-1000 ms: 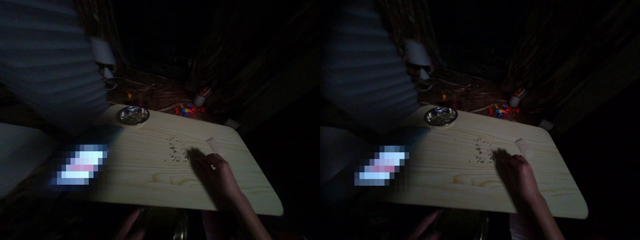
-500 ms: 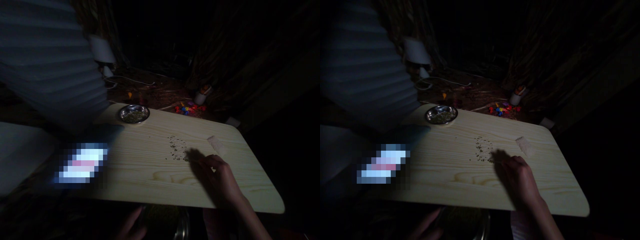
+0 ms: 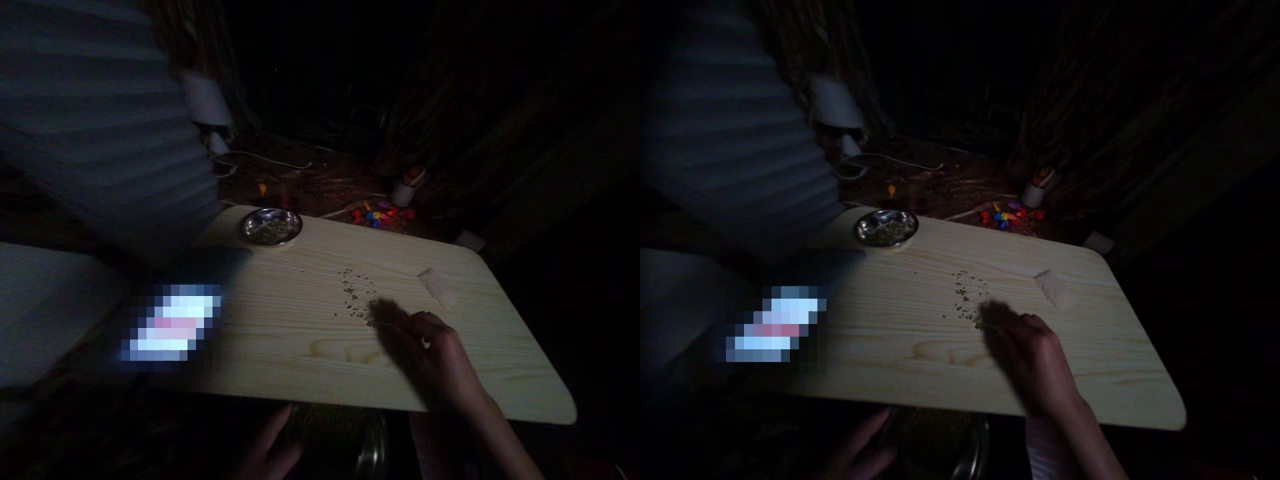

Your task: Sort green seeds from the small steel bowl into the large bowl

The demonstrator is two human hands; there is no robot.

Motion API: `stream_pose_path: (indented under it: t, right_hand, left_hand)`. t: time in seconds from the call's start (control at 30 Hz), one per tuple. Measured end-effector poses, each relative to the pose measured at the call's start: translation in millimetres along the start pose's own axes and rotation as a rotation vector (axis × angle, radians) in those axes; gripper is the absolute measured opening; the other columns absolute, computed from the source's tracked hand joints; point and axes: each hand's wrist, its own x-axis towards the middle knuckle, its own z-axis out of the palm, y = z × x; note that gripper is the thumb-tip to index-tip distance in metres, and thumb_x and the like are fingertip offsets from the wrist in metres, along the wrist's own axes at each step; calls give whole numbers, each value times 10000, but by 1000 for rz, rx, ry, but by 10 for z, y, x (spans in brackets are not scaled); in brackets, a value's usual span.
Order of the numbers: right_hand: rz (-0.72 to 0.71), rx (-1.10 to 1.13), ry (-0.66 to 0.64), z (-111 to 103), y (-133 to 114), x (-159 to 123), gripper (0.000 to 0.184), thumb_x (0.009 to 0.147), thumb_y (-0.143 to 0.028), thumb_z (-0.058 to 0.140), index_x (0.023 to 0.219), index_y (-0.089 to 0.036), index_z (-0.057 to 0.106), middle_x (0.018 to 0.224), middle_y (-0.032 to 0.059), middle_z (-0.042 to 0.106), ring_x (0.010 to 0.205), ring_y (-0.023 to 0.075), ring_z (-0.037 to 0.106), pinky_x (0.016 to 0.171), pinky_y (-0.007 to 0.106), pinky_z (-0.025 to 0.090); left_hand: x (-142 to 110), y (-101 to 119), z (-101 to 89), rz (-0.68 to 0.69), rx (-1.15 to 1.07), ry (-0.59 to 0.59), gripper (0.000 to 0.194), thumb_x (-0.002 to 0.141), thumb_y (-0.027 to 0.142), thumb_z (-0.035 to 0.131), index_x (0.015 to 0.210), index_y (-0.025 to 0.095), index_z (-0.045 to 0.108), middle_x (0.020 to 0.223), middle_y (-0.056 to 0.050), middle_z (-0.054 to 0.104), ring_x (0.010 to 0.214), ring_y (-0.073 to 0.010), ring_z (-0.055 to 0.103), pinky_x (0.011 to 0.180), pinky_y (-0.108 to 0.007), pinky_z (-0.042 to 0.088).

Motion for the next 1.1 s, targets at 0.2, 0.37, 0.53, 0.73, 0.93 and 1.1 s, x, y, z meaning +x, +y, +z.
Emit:
stream_pose_path:
  t: [0.2, 0.37, 0.53, 0.73, 0.93, 1.1]
  right_hand:
    - [3, 54, -13, 18, -47, 20, 223, 926, -306, 512, 875, -205, 703, 818, 55, 654, 740, 175, 601, 669, 305, 460]
    - [46, 162, -25, 50, -20, 76, 212, 905, -308, 532, 899, -205, 718, 849, 60, 685, 751, 177, 623, 675, 297, 473]
    - [149, 265, -49, 131, 73, 152, 225, 872, -350, 565, 874, -188, 721, 830, 55, 708, 736, 181, 643, 668, 290, 483]
    - [210, 333, -129, 203, 67, 158, 224, 852, -345, 579, 901, -181, 724, 883, 55, 744, 781, 193, 668, 703, 303, 502]
    - [180, 349, -183, 287, -37, 67, 175, 834, -303, 593, 886, -204, 729, 868, 27, 748, 779, 184, 674, 726, 314, 517]
    - [167, 365, -203, 400, -166, -103, 175, 794, -206, 598, 903, -235, 732, 881, -2, 750, 817, 184, 684, 757, 313, 523]
  left_hand:
    - [35, 39, 36, -30, -13, -46, 677, 714, 483, 510, 1309, 166, 579, 1431, -76, 481, 1367, -338, 379, 1165, -527, 169]
    - [93, -23, 89, 5, -10, -9, 624, 728, 496, 543, 1284, 222, 607, 1419, -54, 500, 1353, -337, 407, 1164, -535, 187]
    - [73, 50, 48, 32, 7, -46, 635, 755, 496, 502, 1321, 215, 573, 1451, -81, 472, 1366, -359, 373, 1169, -567, 129]
    - [80, 58, 32, 84, -11, -90, 589, 803, 489, 475, 1341, 255, 527, 1482, -56, 439, 1391, -325, 326, 1185, -536, 112]
    - [38, 179, -53, 69, -61, -102, 588, 768, 444, 467, 1309, 231, 548, 1457, -63, 469, 1394, -346, 312, 1185, -540, 101]
    - [-12, 157, -53, 8, -150, -101, 624, 741, 461, 472, 1309, 213, 546, 1445, -63, 487, 1387, -337, 339, 1187, -521, 128]
